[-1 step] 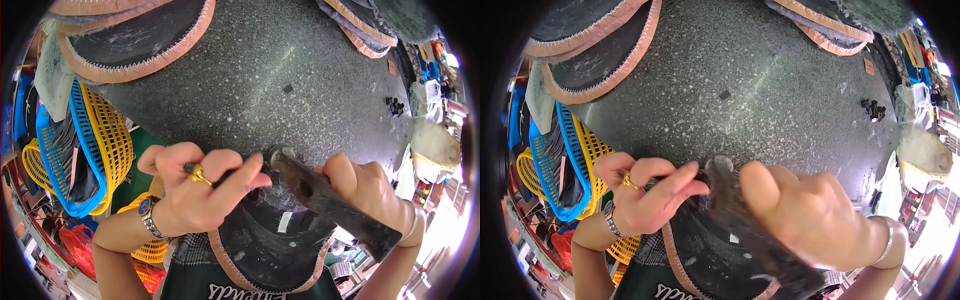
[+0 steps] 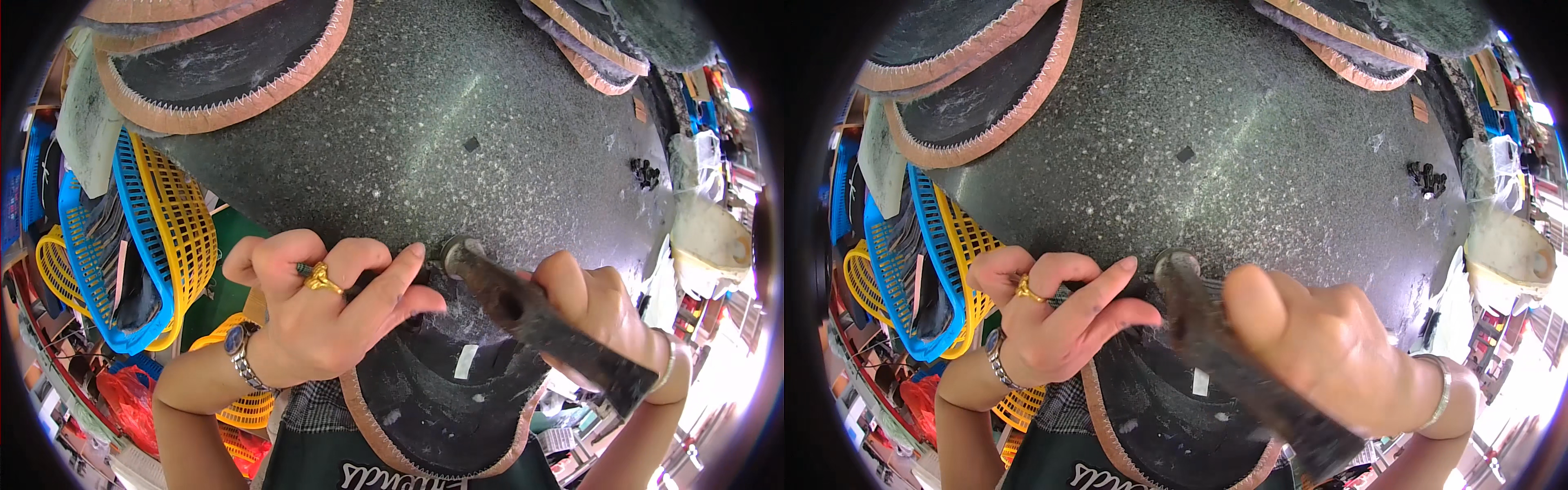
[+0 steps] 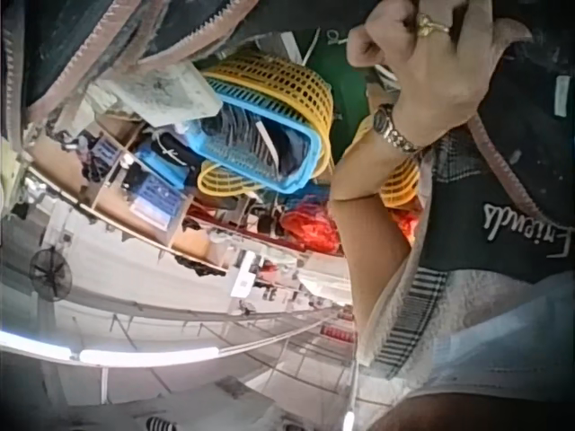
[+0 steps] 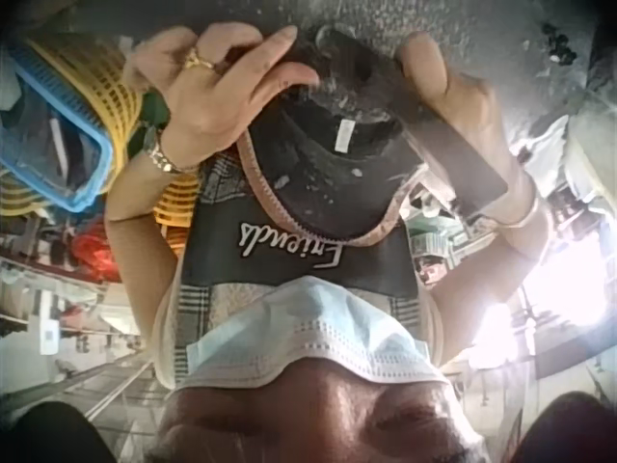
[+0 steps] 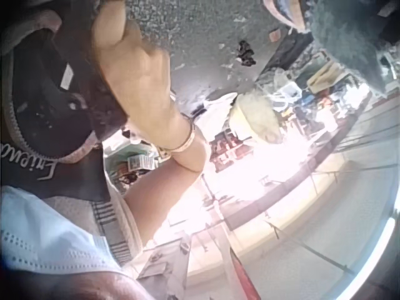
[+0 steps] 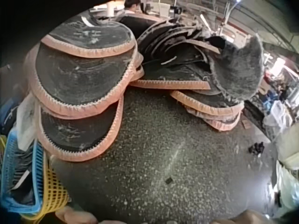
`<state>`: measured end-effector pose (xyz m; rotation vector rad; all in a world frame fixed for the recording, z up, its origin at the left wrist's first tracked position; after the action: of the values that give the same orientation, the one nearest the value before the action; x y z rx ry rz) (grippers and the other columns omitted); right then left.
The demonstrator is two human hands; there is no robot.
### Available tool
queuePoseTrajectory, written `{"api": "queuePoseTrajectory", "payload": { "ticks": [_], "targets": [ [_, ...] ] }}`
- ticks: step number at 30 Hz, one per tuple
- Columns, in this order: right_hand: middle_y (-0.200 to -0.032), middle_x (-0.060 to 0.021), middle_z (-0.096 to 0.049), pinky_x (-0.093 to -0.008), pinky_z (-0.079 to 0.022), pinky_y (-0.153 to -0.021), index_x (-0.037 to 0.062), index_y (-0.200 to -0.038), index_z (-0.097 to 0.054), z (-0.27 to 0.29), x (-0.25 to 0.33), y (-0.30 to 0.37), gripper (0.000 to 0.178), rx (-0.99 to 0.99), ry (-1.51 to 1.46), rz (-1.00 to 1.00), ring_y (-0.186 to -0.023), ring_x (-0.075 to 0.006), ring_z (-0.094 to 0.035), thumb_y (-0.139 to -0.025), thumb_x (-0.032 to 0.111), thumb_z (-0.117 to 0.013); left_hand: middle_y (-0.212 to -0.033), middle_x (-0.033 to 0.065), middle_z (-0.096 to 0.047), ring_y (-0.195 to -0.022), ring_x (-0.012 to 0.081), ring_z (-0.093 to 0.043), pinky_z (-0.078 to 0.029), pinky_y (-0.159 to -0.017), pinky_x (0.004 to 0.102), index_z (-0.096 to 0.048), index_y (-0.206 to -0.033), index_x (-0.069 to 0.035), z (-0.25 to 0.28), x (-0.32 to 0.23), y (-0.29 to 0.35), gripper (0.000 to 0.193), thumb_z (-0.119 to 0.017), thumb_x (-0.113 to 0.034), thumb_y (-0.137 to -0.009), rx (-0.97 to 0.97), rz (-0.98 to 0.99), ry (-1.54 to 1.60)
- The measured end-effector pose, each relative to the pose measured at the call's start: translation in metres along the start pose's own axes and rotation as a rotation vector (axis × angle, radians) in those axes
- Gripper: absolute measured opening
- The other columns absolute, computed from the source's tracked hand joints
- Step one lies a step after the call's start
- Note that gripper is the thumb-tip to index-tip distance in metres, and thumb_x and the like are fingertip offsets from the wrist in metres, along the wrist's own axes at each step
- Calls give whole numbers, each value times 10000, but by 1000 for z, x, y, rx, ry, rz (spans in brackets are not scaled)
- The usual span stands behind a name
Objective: Hammering various shoe components to secure them together during assembly.
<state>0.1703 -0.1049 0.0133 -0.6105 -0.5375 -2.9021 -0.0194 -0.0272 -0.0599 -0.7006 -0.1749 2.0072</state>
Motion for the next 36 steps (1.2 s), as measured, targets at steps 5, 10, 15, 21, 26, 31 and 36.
{"api": "queuePoseTrajectory", "payload": {
  "ticks": [5, 10, 15, 21, 26, 31, 36],
  "targets": [
    [-662, -102, -533, -329, -449, -419, -30, -970, -481, -33, -20, 28, 285, -202, -323, -5, -494, -280, -591, -735, -8, -642, -744, -70, -524, -772, 182, -366, -261, -725, 314, -721, -924, -150, -5, -23, 2, 343, -812, -191, -596, -14, 188, 136],
    [-681, -113, -535, -326, -436, -448, -24, -935, -471, -28, -10, 23, 237, -236, -310, -58, -509, -271, -574, -749, -20, -619, -705, -50, -542, -736, 154, -398, -275, -726, 312, -726, -870, -116, -9, -22, 1, 281, -809, -97, -601, -65, 374, 381],
    [-712, -105, -537, -309, -461, -450, -59, -991, -520, -31, -19, 28, 308, -233, -430, -64, -499, -267, -589, -716, -7, -648, -821, -43, -539, -817, 168, -394, -257, -762, 311, -707, -993, -125, -4, -23, 3, 370, -797, -170, -637, -27, 352, 203],
    [-781, -114, -540, -303, -459, -441, -72, -1022, -538, -32, -18, 29, 334, -268, -321, 33, -509, -251, -583, -710, -16, -644, -845, -23, -491, -869, 192, -378, -255, -780, 317, -697, -993, -130, -9, -30, 4, 351, -784, -177, -656, 59, 289, 178],
    [-814, -112, -513, -292, -450, -411, -67, -1014, -565, -34, -16, 32, 336, -271, -213, 30, -491, -228, -562, -699, -10, -665, -797, -27, -522, -806, 207, -407, -262, -768, 337, -697, -900, -131, -13, -31, 5, 244, -764, -129, -666, -68, 409, 364],
    [-796, -101, -500, -274, -424, -362, -56, -984, -575, -29, -13, 30, 294, -252, -46, 68, -472, -189, -543, -706, -14, -660, -760, -52, -500, -809, 182, -384, -253, -758, 323, -717, -901, -147, -16, -34, 15, 302, -793, -90, -614, -89, 333, 298],
    [-736, -73, -484, -283, -413, -344, -46, -942, -584, -13, -5, 18, 218, -166, 20, 107, -419, -172, -509, -742, 1, -655, -762, -66, -494, -816, 207, -368, -234, -757, 355, -716, -915, -145, -10, -40, 10, 304, -772, -79, -624, -43, 218, 101]
  ]
}}
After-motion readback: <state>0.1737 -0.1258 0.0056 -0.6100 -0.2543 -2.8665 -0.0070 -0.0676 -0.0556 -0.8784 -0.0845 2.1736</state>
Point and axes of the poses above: each hand's wrist, its own y-axis away from the middle knuckle, its own z-axis out of the back of the hand, x = y × z, the point moved 2 cm from there along -y, towards the middle knuckle
